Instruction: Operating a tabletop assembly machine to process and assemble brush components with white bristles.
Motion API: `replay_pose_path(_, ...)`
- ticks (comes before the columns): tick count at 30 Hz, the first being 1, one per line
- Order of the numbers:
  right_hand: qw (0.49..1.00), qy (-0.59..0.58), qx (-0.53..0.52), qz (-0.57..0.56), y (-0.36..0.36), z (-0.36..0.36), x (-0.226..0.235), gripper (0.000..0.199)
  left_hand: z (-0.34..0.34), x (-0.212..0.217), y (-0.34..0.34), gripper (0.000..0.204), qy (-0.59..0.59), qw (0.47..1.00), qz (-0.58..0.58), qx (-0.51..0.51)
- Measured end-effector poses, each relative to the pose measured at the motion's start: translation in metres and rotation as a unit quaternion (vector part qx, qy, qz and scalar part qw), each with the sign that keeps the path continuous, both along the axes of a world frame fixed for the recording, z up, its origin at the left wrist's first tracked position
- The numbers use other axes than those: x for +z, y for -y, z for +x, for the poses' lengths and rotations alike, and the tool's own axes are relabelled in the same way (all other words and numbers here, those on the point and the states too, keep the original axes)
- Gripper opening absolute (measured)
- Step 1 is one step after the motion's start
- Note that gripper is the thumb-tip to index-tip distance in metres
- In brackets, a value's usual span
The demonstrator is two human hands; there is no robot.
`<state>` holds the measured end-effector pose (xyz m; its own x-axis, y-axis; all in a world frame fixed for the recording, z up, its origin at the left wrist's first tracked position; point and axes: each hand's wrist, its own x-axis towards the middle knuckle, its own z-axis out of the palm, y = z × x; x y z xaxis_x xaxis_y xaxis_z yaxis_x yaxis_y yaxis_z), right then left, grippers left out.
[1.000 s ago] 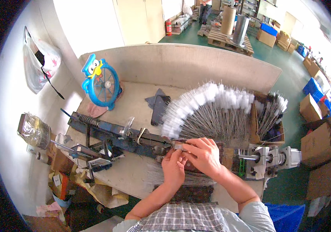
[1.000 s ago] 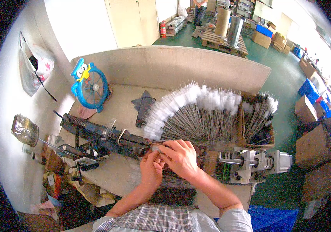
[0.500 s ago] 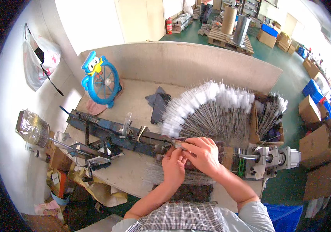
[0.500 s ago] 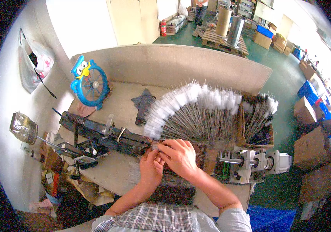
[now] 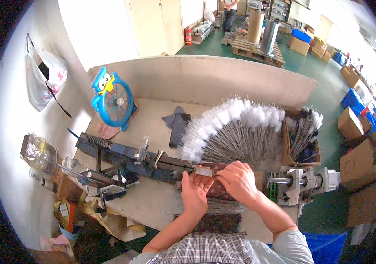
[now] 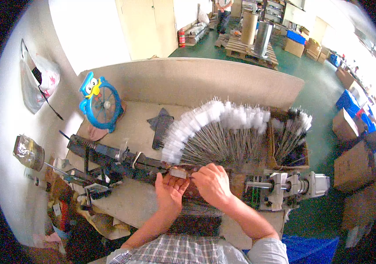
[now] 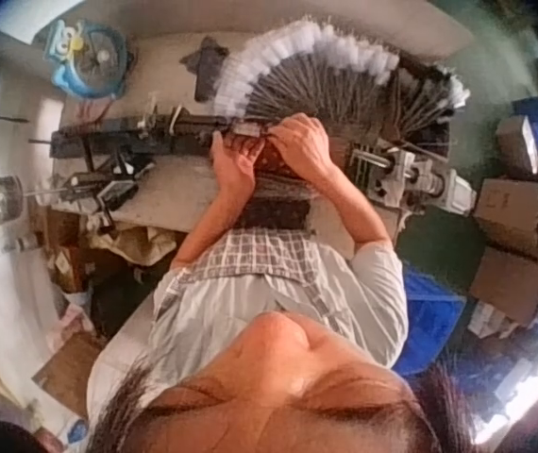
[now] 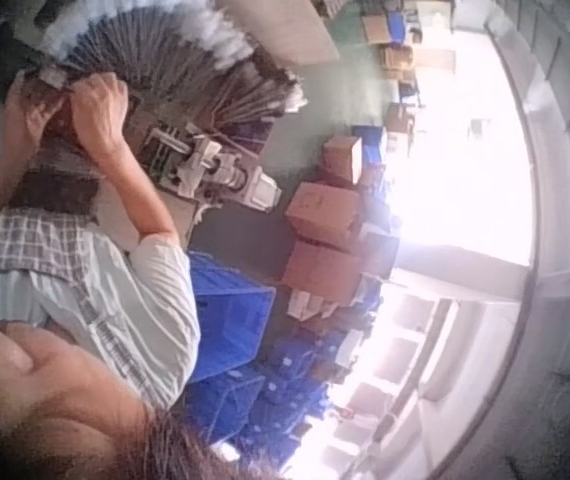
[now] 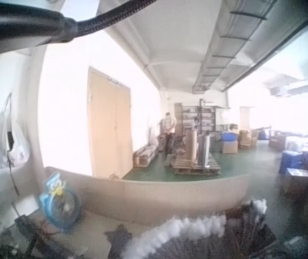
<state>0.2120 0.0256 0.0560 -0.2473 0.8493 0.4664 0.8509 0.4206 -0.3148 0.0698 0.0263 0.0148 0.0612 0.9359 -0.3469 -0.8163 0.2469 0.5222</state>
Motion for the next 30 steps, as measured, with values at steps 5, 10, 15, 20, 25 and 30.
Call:
replay_pose_path(5, 1.000, -0.015, 0.011, 0.002, 0.011, 0.002, -0.004, 0.013, -0.005, 0.009, 0.006, 0.058, -0.040, 0.998, -0.015, -0.048)
replay_pose_path(10, 0.998, -0.054, 0.015, -0.015, 0.009, 0.015, 0.002, 0.015, -0.004, 0.007, 0.007, 0.059, -0.092, 0.991, 0.001, -0.095)
replay_pose_path(15, 0.991, -0.129, 0.038, -0.016, 0.027, 0.032, 0.001, 0.015, -0.021, 0.004, 0.029, 0.055, -0.202, 0.967, 0.061, -0.141)
replay_pose_path(20, 0.974, -0.036, 0.048, -0.219, 0.067, 0.048, -0.045, 0.018, -0.108, -0.025, 0.038, 0.042, -0.312, 0.950, -0.020, 0.010)
replay_pose_path(25, 0.969, -0.003, 0.046, -0.242, 0.073, 0.030, -0.072, 0.018, -0.248, -0.062, 0.046, 0.030, -0.216, 0.933, -0.095, 0.271)
replay_pose_path(30, 0.937, 0.104, 0.076, -0.325, 0.056, 0.016, -0.078, 0.016, -0.388, -0.095, 0.046, 0.041, -0.421, 0.826, -0.192, 0.321)
